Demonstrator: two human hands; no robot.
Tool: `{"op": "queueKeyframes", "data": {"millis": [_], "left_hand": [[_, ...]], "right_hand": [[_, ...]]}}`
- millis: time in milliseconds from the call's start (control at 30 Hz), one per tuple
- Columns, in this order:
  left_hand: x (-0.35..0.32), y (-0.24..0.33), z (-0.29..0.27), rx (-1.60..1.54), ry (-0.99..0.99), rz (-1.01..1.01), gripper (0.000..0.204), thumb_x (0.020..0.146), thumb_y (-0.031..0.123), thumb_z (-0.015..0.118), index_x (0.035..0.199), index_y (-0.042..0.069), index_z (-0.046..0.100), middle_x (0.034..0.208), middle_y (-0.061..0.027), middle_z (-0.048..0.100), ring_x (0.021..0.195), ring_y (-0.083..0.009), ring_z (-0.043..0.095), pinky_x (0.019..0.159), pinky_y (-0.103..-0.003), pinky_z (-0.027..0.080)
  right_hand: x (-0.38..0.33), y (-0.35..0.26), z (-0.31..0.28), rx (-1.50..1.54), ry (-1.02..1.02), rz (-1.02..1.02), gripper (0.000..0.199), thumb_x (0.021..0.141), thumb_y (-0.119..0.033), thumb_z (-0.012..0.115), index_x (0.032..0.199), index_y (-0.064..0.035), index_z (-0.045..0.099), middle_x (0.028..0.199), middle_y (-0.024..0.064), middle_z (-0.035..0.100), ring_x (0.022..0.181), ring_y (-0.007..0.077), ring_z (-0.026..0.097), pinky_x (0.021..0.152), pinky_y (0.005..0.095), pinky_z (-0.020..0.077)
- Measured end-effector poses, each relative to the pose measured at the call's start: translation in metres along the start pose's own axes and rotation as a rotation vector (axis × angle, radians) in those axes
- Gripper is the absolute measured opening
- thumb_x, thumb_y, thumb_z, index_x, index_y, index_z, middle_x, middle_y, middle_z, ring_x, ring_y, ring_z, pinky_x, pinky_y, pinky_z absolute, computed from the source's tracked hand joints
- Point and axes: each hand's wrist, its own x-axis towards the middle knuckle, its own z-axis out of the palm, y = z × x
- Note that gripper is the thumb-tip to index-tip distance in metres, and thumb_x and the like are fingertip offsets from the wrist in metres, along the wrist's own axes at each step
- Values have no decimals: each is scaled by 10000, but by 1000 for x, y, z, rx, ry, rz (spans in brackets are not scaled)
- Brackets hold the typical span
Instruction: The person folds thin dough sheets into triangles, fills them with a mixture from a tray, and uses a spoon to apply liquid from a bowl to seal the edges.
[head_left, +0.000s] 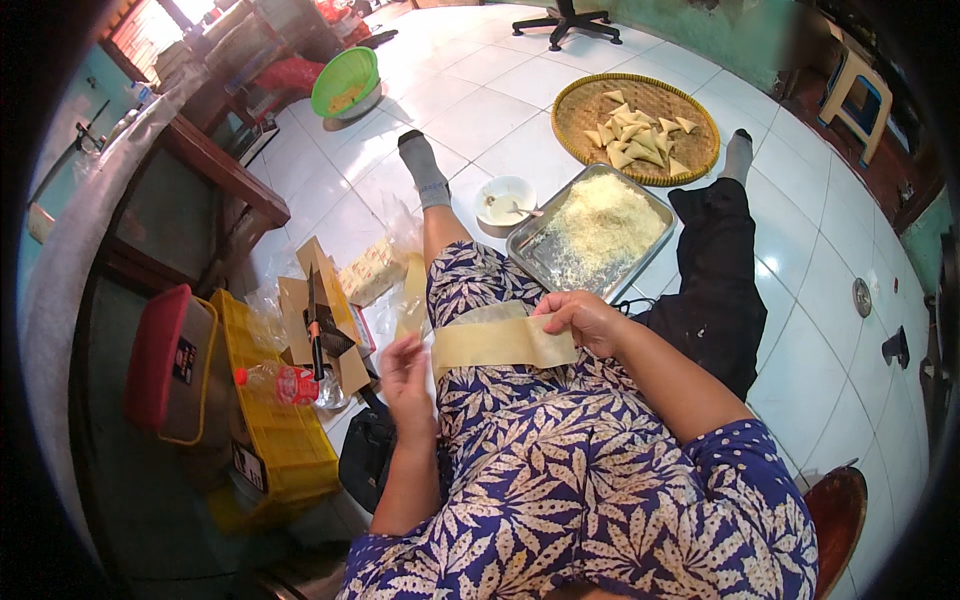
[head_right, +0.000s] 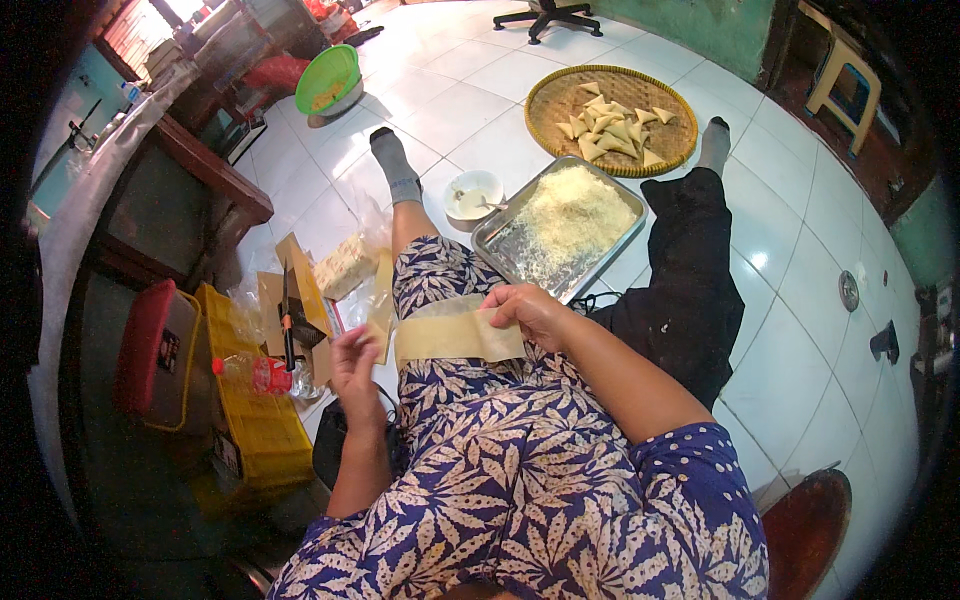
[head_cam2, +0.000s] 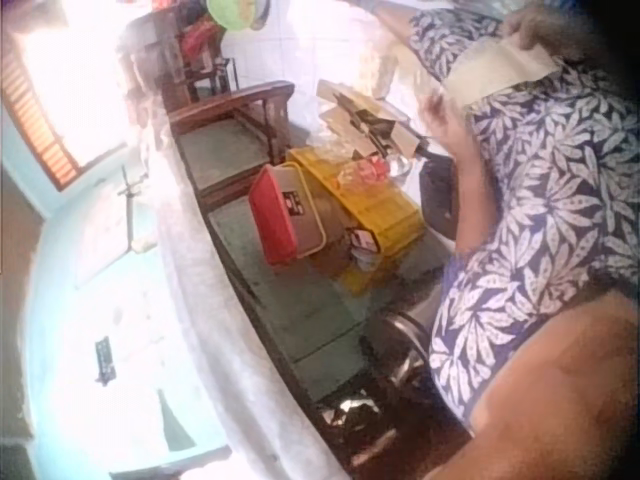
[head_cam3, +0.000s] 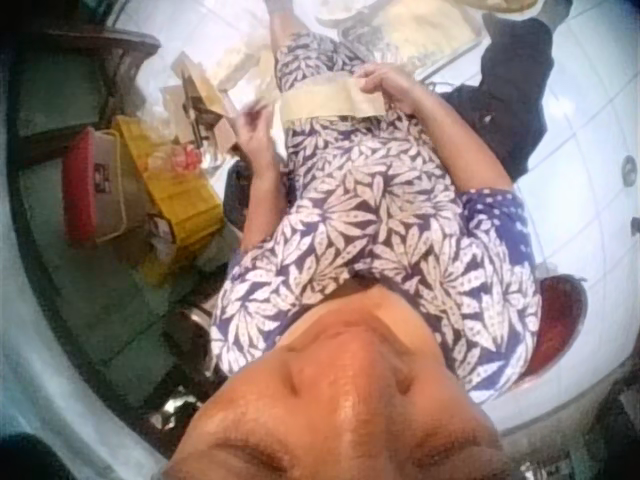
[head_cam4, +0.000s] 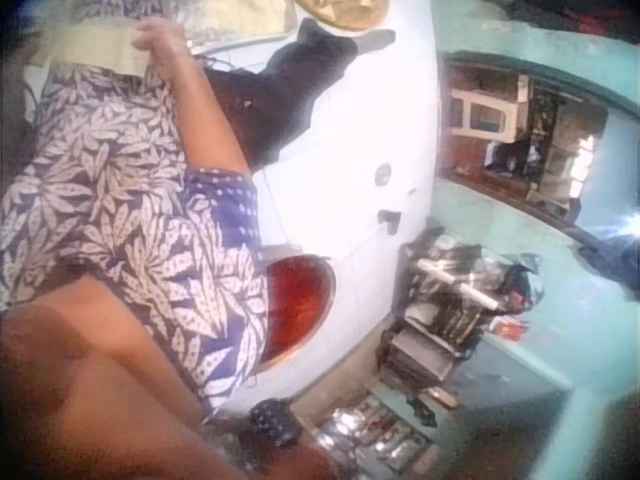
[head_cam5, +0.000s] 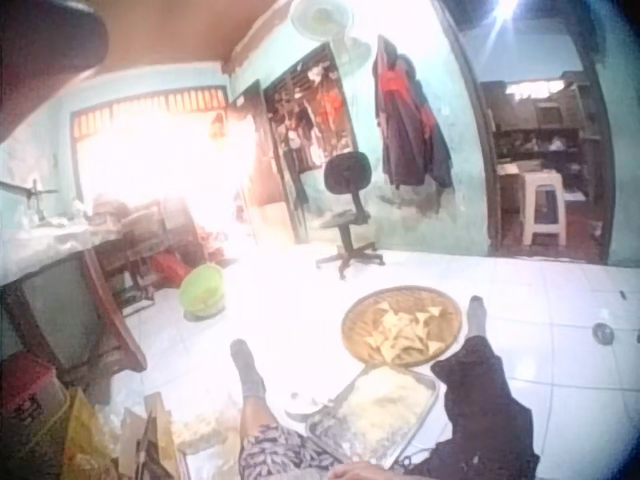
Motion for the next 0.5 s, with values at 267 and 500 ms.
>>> {"op": "queueKeyframes", "data": {"millis": [267,500], "left_hand": [[-16,21,74,-230,-400,-265,179,855,25,536,1031,2,519,994,-60,548,923,-117,522,842,-258,424],[-5,38,75,-396,-367,-348,116,879,99,511,981,42,513,938,-47,547,892,-128,543,845,-297,438]], "right_hand": [[-30,-14,38,192,-53,-170,271,862,-181,486,1056,5,525,949,85,602,825,156,608,746,291,494],[-34,-7,56,-124,-31,-498,252,881,-201,483,1020,-11,575,906,51,583,820,135,541,745,268,422]]}}
